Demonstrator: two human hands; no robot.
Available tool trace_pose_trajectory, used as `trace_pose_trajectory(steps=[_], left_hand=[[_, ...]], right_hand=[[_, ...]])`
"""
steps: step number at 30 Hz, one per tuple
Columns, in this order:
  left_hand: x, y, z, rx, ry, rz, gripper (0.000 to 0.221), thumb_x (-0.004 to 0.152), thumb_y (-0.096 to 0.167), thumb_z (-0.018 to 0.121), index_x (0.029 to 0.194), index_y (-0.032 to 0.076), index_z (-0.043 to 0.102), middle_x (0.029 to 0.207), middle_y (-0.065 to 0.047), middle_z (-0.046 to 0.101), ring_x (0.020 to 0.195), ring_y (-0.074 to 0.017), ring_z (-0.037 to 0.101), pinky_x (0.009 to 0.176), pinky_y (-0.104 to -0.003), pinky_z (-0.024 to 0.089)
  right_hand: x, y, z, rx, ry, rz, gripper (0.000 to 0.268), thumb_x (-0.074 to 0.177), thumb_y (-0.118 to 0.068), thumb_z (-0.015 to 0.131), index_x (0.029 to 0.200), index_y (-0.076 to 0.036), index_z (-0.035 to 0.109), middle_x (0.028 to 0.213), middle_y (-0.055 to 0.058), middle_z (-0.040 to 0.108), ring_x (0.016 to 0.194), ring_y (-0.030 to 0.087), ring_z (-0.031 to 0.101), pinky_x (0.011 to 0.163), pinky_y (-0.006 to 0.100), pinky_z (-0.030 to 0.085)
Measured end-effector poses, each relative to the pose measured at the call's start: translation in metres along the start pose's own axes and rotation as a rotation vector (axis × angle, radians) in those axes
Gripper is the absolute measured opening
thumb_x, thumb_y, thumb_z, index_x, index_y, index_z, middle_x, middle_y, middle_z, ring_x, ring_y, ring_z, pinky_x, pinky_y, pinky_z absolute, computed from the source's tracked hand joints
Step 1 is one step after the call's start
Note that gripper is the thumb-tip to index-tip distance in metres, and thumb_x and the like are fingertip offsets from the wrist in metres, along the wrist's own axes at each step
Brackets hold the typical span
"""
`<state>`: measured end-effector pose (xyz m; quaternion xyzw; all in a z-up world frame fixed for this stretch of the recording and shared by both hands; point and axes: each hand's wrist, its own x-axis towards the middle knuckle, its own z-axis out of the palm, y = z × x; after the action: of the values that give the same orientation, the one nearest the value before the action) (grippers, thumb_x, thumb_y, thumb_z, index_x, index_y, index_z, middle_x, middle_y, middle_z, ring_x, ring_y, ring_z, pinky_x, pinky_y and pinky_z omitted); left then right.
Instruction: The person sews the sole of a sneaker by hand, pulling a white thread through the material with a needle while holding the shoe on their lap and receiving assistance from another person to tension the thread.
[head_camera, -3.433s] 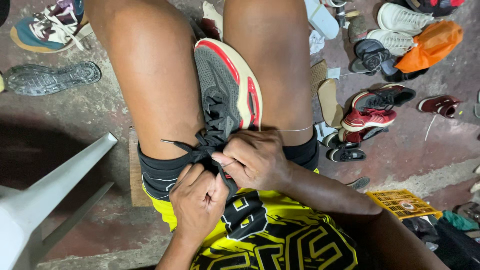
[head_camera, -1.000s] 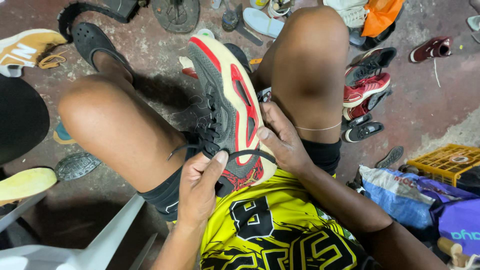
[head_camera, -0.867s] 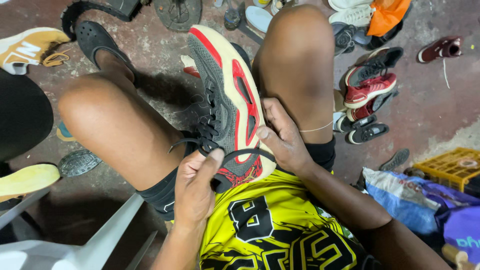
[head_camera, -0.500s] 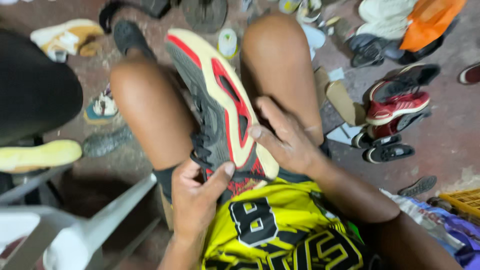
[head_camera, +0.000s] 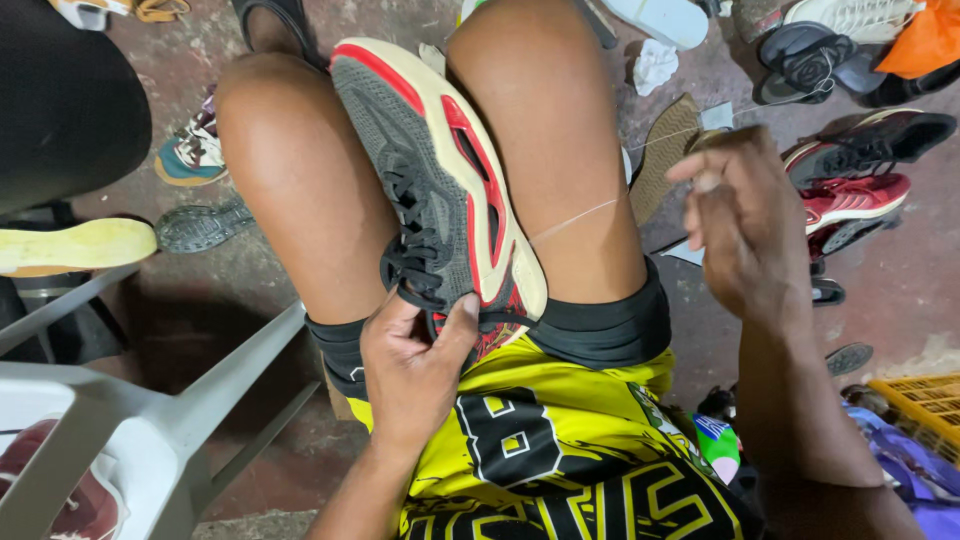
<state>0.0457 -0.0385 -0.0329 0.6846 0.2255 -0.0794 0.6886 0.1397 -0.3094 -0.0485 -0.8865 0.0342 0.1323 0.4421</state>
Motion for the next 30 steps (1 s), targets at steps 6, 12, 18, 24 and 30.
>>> trace_pose_trajectory(steps=[6, 12, 18, 24, 30], left_hand=[[0.010, 0.007, -0.002, 0.076, -0.023, 0.054, 0.020, 0.094, -0.002, 0.067, 0.113, -0.001, 0.072, 0.101, 0.001, 0.073, 0.090, -0.0034, 0.060, 0.084, -0.022, 0.051], [0.008, 0.015, -0.002, 0.214, 0.017, 0.040, 0.017, 0.091, 0.000, 0.071, 0.109, 0.000, 0.073, 0.091, 0.000, 0.074, 0.080, -0.0033, 0.058, 0.075, -0.022, 0.051], [0.004, 0.015, -0.001, 0.225, 0.053, 0.036, 0.013, 0.090, 0.001, 0.072, 0.103, 0.000, 0.072, 0.085, -0.002, 0.069, 0.072, -0.0043, 0.055, 0.066, -0.023, 0.049], [0.005, 0.017, 0.002, 0.210, 0.050, 0.029, 0.012, 0.090, 0.002, 0.073, 0.102, 0.001, 0.072, 0.082, 0.000, 0.067, 0.069, -0.0028, 0.055, 0.062, -0.023, 0.048], [0.004, 0.020, 0.005, 0.232, 0.058, 0.026, 0.013, 0.090, 0.003, 0.075, 0.103, 0.001, 0.073, 0.081, -0.001, 0.066, 0.069, -0.0025, 0.052, 0.060, -0.023, 0.046]], right_hand=[[-0.027, -0.038, 0.027, 0.011, -0.299, -0.128, 0.030, 0.092, -0.007, 0.067, 0.121, -0.009, 0.075, 0.094, 0.009, 0.078, 0.081, 0.014, 0.074, 0.071, 0.029, 0.059], [-0.020, -0.055, 0.055, 0.130, -0.369, -0.368, 0.029, 0.095, -0.002, 0.067, 0.123, -0.006, 0.072, 0.105, 0.013, 0.077, 0.095, 0.023, 0.076, 0.083, 0.033, 0.060], [-0.015, -0.059, 0.057, 0.101, -0.436, -0.333, 0.030, 0.094, -0.001, 0.067, 0.123, -0.008, 0.072, 0.099, 0.010, 0.076, 0.085, 0.019, 0.075, 0.076, 0.032, 0.059], [-0.012, -0.064, 0.053, 0.051, -0.438, -0.366, 0.034, 0.092, 0.000, 0.068, 0.124, -0.009, 0.071, 0.096, 0.009, 0.075, 0.082, 0.019, 0.074, 0.070, 0.031, 0.058], [-0.008, -0.071, 0.042, -0.094, -0.460, -0.457, 0.044, 0.086, 0.001, 0.067, 0.128, -0.010, 0.070, 0.099, 0.011, 0.074, 0.082, 0.023, 0.074, 0.066, 0.032, 0.059]])
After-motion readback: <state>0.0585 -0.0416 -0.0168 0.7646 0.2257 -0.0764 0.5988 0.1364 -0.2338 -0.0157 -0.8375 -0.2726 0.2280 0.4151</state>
